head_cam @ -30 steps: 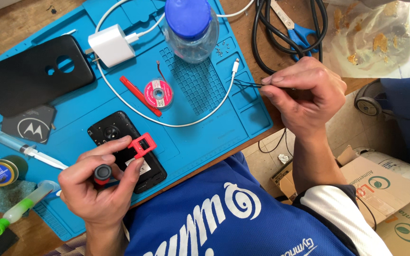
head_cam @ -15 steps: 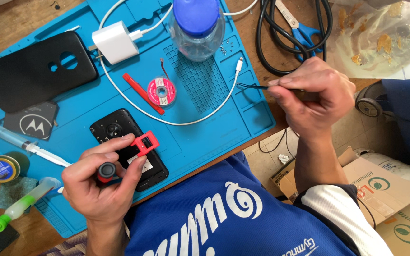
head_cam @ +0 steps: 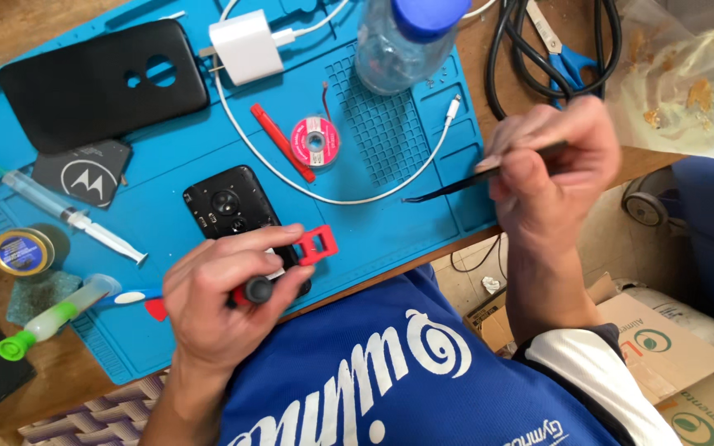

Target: The person uses a soldering iron and tweezers to work on the internal components of a disassembled smartphone placed on a blue mat. The person repeatedly applies the soldering iron to small areas while holding wires or components with tweezers.

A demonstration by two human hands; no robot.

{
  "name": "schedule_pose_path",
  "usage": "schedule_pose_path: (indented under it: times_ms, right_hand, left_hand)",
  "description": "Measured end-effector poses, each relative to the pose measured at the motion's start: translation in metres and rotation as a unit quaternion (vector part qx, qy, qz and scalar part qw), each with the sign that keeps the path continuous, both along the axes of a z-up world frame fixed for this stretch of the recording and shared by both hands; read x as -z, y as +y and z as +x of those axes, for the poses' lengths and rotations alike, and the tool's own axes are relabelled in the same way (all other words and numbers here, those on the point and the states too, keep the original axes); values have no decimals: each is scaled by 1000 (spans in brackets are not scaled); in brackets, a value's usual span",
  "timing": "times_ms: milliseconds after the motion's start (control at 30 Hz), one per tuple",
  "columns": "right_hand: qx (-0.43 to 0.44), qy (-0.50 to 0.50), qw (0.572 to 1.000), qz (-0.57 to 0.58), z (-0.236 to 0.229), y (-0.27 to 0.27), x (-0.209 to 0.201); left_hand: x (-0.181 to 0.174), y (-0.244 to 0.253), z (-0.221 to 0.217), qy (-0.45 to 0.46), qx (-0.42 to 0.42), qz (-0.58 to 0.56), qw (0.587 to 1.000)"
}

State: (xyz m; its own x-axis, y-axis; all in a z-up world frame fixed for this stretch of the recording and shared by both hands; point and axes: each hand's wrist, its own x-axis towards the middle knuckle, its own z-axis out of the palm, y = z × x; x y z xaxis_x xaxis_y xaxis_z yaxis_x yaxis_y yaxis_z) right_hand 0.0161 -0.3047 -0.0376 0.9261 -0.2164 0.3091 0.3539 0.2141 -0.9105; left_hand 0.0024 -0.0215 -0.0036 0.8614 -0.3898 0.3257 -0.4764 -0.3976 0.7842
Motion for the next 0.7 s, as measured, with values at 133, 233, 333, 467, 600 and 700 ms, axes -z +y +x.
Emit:
schedule_pose_path:
  times_ms: [133,233,333,467,600,700]
  right_hand:
    - [-42,64,996,40,4,17,-9]
    - [-79,84,992,44,3,21,-8]
    - [-69,101,992,40,2,25,-7]
    - [-53,34,998,-3,-6,29,1]
    - [-38,-69,986,-145,-24,33,0]
    - [-57,-119,967,-217,-29,33,5]
  left_hand:
    - [-5,-6,2,-3,7,8,1000]
    - [-4,-8,4,5,21,-2,1000]
    - [-4,-8,5,2,28,10,1000]
    - [-4,-9,9,-25,34,64,997]
    - [-2,-5,7,12,35,103,994]
    - [5,-1,5,13,48,148,988]
